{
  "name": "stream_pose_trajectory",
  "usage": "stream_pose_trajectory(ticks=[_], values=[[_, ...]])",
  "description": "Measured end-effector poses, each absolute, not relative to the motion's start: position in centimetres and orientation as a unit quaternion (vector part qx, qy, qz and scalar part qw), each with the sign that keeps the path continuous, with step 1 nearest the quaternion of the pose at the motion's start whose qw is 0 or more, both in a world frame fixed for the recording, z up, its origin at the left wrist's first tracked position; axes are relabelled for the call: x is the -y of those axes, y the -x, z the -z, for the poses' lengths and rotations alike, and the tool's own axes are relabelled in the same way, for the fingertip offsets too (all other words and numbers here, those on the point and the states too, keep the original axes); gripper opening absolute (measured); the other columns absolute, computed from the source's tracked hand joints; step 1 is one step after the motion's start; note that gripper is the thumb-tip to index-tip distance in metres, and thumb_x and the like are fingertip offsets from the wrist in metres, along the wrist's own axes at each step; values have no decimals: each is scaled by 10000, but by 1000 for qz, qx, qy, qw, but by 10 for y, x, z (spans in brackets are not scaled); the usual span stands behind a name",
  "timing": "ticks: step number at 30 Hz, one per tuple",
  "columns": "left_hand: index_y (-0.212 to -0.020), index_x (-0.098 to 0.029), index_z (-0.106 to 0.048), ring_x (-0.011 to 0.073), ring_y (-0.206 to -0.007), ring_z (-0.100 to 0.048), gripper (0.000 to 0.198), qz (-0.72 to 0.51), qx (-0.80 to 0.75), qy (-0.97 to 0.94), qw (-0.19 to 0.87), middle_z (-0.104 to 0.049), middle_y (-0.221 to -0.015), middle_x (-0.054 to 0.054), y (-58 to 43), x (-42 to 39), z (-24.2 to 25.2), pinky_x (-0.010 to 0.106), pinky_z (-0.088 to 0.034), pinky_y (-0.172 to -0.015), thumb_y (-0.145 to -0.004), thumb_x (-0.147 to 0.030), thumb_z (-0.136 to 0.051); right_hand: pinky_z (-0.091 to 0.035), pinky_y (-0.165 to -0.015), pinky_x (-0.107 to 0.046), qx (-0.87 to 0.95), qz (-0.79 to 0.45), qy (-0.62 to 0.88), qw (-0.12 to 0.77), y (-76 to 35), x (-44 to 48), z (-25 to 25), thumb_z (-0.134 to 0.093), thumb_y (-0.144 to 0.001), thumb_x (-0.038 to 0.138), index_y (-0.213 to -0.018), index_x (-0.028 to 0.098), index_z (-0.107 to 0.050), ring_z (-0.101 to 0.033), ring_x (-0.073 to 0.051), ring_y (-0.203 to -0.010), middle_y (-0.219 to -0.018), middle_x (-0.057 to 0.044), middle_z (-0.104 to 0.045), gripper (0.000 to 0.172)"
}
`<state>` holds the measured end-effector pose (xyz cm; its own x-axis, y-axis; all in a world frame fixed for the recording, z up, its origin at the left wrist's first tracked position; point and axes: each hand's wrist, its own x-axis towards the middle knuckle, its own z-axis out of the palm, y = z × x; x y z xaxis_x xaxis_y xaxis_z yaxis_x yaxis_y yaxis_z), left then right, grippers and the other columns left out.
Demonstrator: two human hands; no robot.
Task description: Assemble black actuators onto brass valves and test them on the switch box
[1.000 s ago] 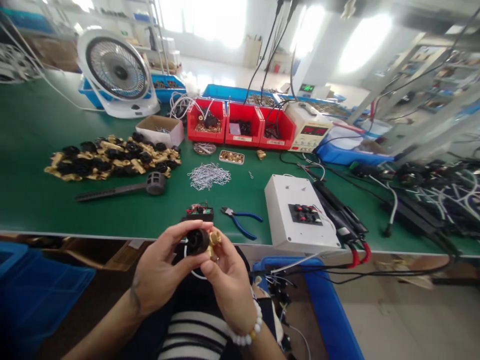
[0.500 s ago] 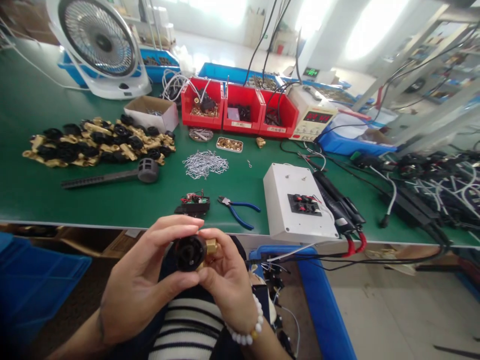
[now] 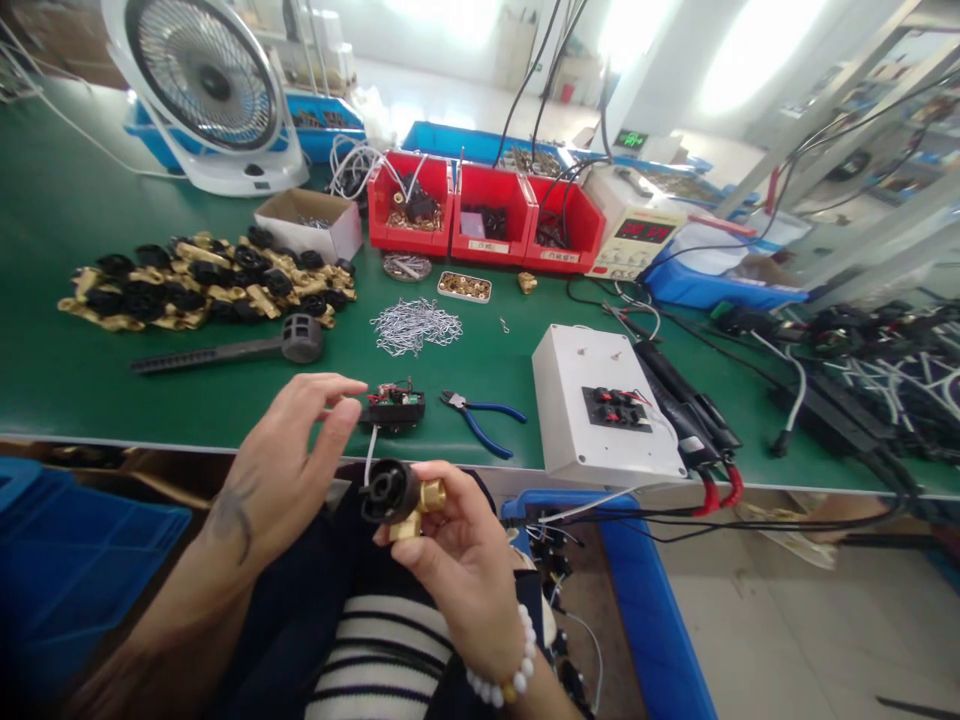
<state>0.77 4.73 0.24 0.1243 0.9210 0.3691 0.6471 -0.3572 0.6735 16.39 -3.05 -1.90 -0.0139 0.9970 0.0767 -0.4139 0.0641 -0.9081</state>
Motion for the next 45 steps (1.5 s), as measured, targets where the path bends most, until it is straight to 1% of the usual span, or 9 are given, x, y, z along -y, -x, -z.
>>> stream_pose_trajectory(ticks=[4, 9, 15, 17, 24, 29, 36, 41, 45], values=[[-1329, -176, -577, 373, -1073, -599, 526, -206, -572, -791, 69, -573, -1321, 207, -21, -65, 23, 486, -519, -885, -865, -406, -673, -566, -652, -252, 401, -571, 365, 616, -165, 34, 18, -733, -853, 396, -1157, 293, -630, -668, -120, -657, -916, -24, -739, 337], [-1299, -191, -564, 330, -1084, -595, 459, -231, -587, -767, 114, -584, -1259, 173, -32, -81, 46, 449, -513, -908, -863, -294, -663, -559, -623, -266, 396, -581, 371, 606, -164, 38, 14, -747, -832, 427, -1125, 290, -609, -664, -131, -630, -907, -29, -743, 352], [-1166, -185, -532, 225, -1047, -626, 393, -490, -453, -477, 572, -640, -1111, 64, -15, -73, 33, 376, -541, -893, -839, -392, -604, -570, -602, -274, 385, -594, 392, 588, -163, 38, 14, -777, -791, 462, -1236, 284, -577, -657, -138, -610, -846, -21, -716, 519], [-1194, -192, -536, 224, -1060, -629, 385, -508, -406, -433, 624, -639, -1158, 72, -13, -67, 25, 368, -548, -877, -881, -416, -554, -550, -571, -232, 384, -600, 387, 585, -162, 38, 14, -767, -803, 463, -1197, 269, -612, -644, -114, -587, -832, -20, -704, 466], [-1305, -146, -556, 338, -1144, -559, 495, -323, -602, -718, 135, -601, -1267, 174, -12, -81, 37, 500, -439, -1017, -855, -317, -669, -561, -612, -233, 387, -588, 390, 595, -160, 37, 15, -760, -822, 416, -1170, 288, -646, -655, -111, -620, -875, -19, -712, 388], [-1327, -81, -564, 377, -1140, -547, 620, -314, -615, -716, 99, -589, -1278, 229, -13, -80, 38, 519, -448, -1002, -808, -371, -742, -588, -740, -278, 383, -561, 395, 619, -163, 32, 22, -734, -856, 360, -1206, 331, -656, -681, -124, -735, -971, -9, -712, 360], [-1181, -208, -648, 214, -1013, -666, 426, -396, -346, -598, 605, -694, -1136, 82, -18, -28, 17, 313, -553, -892, -940, -537, -526, -577, -795, -332, 443, -525, 460, 563, -162, 21, 24, -636, -905, 469, -1285, 287, -584, -657, -166, -841, -1028, -45, -688, 425], [-1144, -208, -602, 178, -934, -713, 379, -468, -321, -444, 693, -669, -1232, 86, -27, -22, 21, 308, -578, -885, -887, -483, -653, -500, -886, -463, 564, -136, 676, 455, -197, -20, 48, -628, -872, 523, -1209, 169, -599, -591, -276, -979, -1031, -137, -627, 489], [-1146, -189, -618, 170, -833, -730, 428, -457, -343, -458, 681, -692, -1167, 98, -24, -23, 14, 291, -596, -817, -850, -487, -698, -450, -879, -469, 647, -88, 700, 290, -226, -44, 63, -533, -915, 333, -878, 160, -667, -582, -299, -933, -960, -161, -649, 221]])
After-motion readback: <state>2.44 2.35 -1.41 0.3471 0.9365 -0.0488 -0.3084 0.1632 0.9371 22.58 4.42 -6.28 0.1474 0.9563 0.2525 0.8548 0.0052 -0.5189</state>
